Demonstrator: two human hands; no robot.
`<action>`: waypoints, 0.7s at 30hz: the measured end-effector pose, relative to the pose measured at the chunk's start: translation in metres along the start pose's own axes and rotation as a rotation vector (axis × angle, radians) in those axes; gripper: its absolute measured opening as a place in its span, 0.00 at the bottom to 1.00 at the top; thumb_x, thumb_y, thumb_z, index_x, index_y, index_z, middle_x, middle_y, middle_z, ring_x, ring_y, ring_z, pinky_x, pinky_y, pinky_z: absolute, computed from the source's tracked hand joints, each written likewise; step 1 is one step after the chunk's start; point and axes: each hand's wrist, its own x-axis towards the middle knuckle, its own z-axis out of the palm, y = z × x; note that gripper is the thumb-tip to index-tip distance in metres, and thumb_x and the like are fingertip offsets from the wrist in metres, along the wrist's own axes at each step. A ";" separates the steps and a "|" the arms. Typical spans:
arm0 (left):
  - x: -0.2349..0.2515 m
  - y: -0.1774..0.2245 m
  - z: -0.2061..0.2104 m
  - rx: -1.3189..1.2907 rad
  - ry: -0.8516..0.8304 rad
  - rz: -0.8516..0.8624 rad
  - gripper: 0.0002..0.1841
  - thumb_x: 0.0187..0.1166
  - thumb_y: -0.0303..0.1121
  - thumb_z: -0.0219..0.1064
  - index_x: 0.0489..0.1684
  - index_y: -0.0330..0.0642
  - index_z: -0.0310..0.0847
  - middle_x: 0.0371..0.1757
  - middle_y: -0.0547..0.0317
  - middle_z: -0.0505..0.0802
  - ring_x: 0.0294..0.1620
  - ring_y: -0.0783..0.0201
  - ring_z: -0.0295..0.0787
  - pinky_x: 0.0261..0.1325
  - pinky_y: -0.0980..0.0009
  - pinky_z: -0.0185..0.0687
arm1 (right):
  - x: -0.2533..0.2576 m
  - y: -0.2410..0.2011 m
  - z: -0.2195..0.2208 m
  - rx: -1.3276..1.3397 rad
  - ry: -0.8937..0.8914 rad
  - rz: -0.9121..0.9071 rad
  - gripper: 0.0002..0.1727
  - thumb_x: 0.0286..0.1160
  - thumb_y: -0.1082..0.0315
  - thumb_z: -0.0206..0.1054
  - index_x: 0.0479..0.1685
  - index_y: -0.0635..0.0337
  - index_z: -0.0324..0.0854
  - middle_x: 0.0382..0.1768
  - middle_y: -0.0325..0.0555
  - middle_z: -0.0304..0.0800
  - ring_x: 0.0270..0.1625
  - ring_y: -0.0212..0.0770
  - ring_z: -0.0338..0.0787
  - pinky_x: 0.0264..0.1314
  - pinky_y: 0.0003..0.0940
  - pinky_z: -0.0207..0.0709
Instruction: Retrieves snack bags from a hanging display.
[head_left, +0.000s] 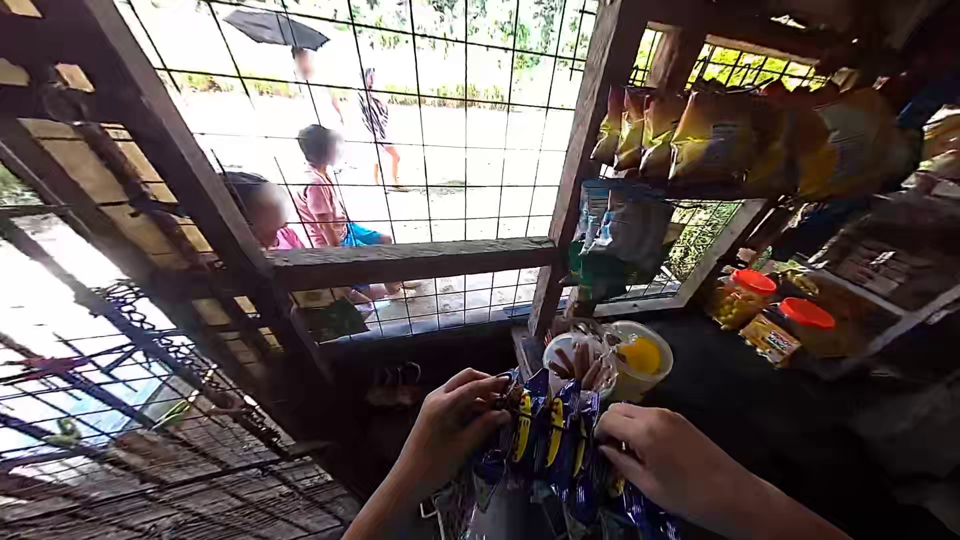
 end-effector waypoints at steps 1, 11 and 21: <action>0.003 -0.003 0.003 0.003 0.001 0.020 0.15 0.77 0.30 0.72 0.60 0.35 0.88 0.58 0.54 0.91 0.59 0.69 0.91 0.60 0.72 0.92 | 0.001 0.004 -0.002 -0.001 -0.006 -0.007 0.04 0.63 0.70 0.75 0.35 0.59 0.89 0.31 0.47 0.90 0.30 0.43 0.92 0.30 0.42 0.88; 0.053 -0.002 0.024 -0.176 0.168 -0.027 0.16 0.87 0.32 0.60 0.61 0.28 0.85 0.60 0.53 0.94 0.58 0.67 0.92 0.63 0.67 0.89 | 0.027 0.011 -0.060 -0.096 -0.003 -0.047 0.03 0.66 0.72 0.75 0.33 0.62 0.87 0.29 0.48 0.89 0.29 0.46 0.91 0.32 0.46 0.87; 0.042 -0.019 0.014 -0.328 0.446 -0.209 0.26 0.91 0.40 0.44 0.75 0.28 0.73 0.72 0.52 0.86 0.67 0.64 0.87 0.67 0.65 0.83 | 0.109 -0.020 -0.120 -0.199 -0.038 0.208 0.08 0.79 0.71 0.68 0.44 0.68 0.88 0.37 0.59 0.91 0.42 0.57 0.91 0.49 0.58 0.83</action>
